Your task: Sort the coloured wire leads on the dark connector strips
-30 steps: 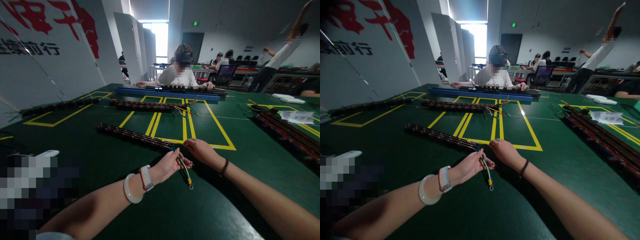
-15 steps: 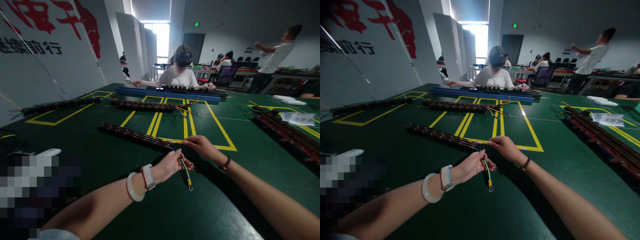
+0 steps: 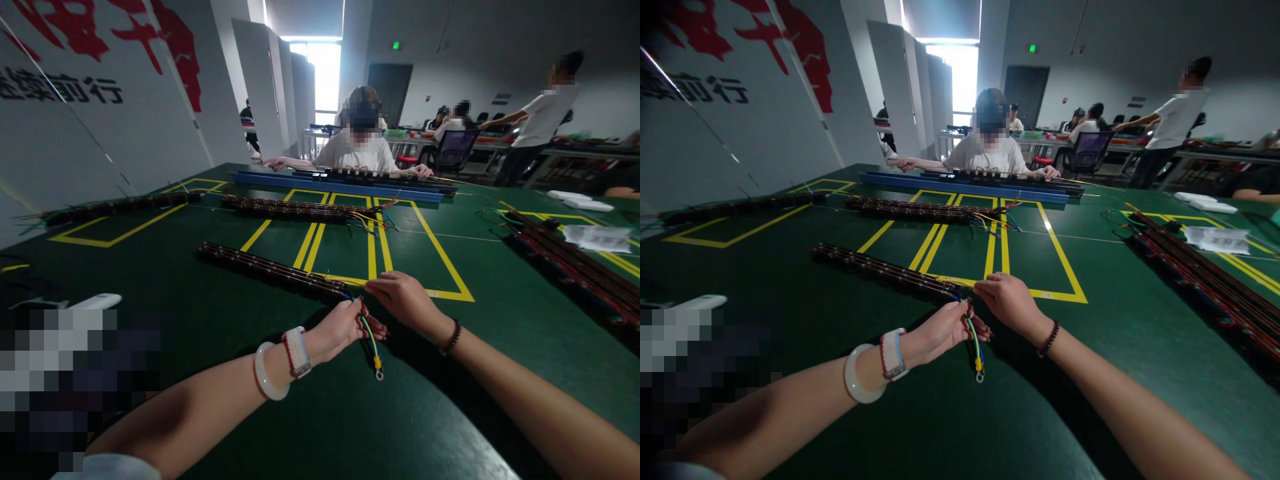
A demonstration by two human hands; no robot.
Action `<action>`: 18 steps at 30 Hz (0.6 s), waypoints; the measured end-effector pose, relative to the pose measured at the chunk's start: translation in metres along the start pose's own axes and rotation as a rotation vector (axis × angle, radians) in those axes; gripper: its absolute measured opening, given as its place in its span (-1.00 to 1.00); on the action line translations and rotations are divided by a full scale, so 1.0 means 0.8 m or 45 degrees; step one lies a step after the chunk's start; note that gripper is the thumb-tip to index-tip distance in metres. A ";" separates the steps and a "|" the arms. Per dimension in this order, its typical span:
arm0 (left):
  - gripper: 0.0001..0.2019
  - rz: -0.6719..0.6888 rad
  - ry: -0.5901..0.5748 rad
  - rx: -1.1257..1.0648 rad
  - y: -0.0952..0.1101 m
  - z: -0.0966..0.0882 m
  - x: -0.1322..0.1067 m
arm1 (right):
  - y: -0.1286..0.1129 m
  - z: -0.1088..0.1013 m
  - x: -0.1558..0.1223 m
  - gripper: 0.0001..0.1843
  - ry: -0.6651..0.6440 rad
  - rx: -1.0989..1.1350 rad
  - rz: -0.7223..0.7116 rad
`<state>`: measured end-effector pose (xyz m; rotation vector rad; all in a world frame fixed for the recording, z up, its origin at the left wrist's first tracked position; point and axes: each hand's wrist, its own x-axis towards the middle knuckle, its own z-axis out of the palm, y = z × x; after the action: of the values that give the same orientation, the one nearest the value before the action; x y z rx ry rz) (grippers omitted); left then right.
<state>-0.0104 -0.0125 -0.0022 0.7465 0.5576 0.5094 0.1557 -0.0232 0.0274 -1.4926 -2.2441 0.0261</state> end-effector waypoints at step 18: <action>-0.79 -0.026 0.079 0.045 0.007 0.008 -0.004 | -0.010 0.006 -0.005 -0.77 0.050 0.303 0.028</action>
<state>-0.0101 -0.0143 0.0067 0.7598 0.6324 0.5065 0.1483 -0.0288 0.0241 -1.3773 -2.1097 0.2594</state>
